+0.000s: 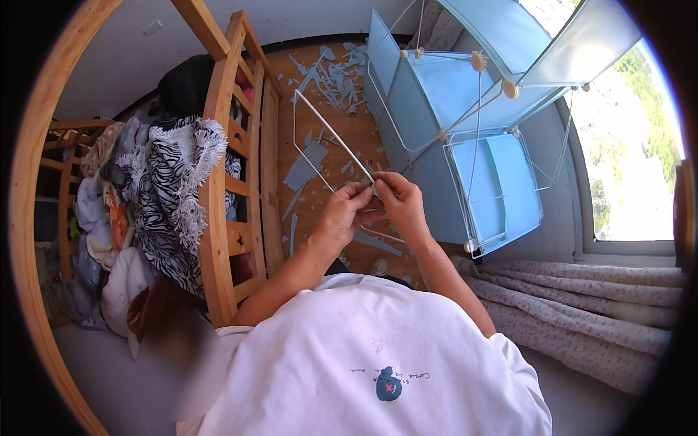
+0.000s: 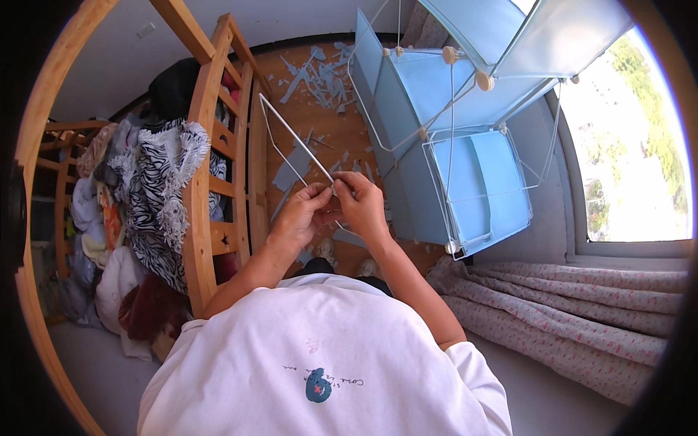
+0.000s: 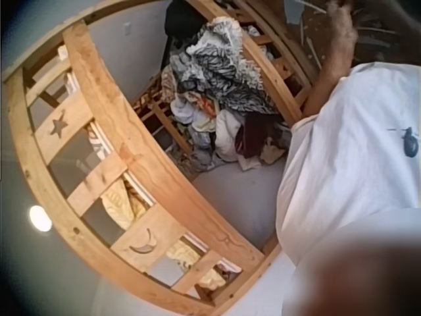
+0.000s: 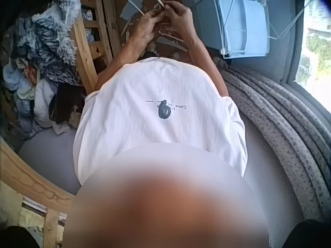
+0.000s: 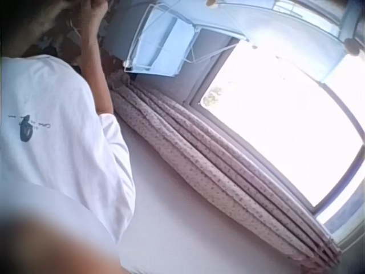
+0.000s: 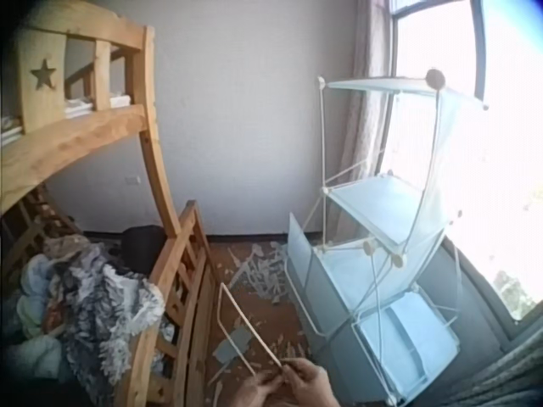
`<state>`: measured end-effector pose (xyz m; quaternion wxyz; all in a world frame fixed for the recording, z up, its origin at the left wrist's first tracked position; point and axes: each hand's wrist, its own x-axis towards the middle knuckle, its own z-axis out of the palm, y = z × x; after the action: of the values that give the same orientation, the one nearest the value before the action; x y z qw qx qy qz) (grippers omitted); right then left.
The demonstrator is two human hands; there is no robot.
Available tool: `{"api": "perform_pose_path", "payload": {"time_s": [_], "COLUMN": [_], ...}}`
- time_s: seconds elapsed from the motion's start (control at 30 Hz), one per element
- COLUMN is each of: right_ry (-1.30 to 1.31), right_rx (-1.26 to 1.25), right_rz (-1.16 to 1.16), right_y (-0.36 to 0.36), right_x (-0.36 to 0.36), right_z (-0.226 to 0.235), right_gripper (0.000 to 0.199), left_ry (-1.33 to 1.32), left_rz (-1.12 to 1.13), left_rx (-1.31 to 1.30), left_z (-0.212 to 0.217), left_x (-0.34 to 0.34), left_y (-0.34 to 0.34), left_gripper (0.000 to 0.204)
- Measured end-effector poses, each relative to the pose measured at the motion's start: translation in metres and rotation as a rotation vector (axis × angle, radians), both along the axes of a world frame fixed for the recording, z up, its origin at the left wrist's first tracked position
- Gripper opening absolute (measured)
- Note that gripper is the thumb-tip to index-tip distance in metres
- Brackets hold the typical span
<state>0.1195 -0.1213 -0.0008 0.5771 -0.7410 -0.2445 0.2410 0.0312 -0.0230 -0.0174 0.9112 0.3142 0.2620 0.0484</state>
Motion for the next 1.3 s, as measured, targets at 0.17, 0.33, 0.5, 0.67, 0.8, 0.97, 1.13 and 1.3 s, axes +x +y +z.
{"api": "perform_pose_path", "payload": {"time_s": [0.17,0.33,0.5,0.67,0.8,0.97,1.13,1.3], "right_ry": [-0.269,-0.403,-0.471,-0.575,-0.575,-0.598,-0.604,-0.120], "right_rx": [-0.031,-0.167,-0.101,-0.142,-0.063,-0.110,-0.173,-0.090], "right_rz": [-0.062,-0.076,-0.120,-0.129,-0.186,-0.196,-0.191,-0.204], "right_y": [-0.006,-0.013,-0.014,-0.013,-0.007,-0.008,-0.010,-0.012], "right_x": [-0.013,-0.015,-0.013,-0.007,-0.007,-0.005,-0.002,0.005], "right_z": [0.004,0.006,0.009,0.014,0.012,0.013,0.015,0.007], "right_gripper": [0.019,0.020,0.016,0.013,0.010,0.008,0.007,0.013], "left_ry": [0.047,0.049,0.051,0.019,0.044,0.099,0.104,-0.008], "left_rz": [0.056,0.087,0.037,0.042,0.083,0.116,0.096,0.103], "left_rx": [-0.044,0.022,0.225,0.561,0.820,0.982,0.991,0.614], "left_z": [-0.006,-0.005,0.009,0.007,0.009,0.013,0.009,0.007], "left_x": [-0.004,-0.001,0.003,0.006,0.009,0.009,0.010,0.012], "left_y": [-0.007,-0.009,-0.006,-0.006,-0.008,-0.016,-0.019,-0.024], "left_gripper": [0.013,0.011,0.011,0.011,0.009,0.010,0.008,0.009]}}
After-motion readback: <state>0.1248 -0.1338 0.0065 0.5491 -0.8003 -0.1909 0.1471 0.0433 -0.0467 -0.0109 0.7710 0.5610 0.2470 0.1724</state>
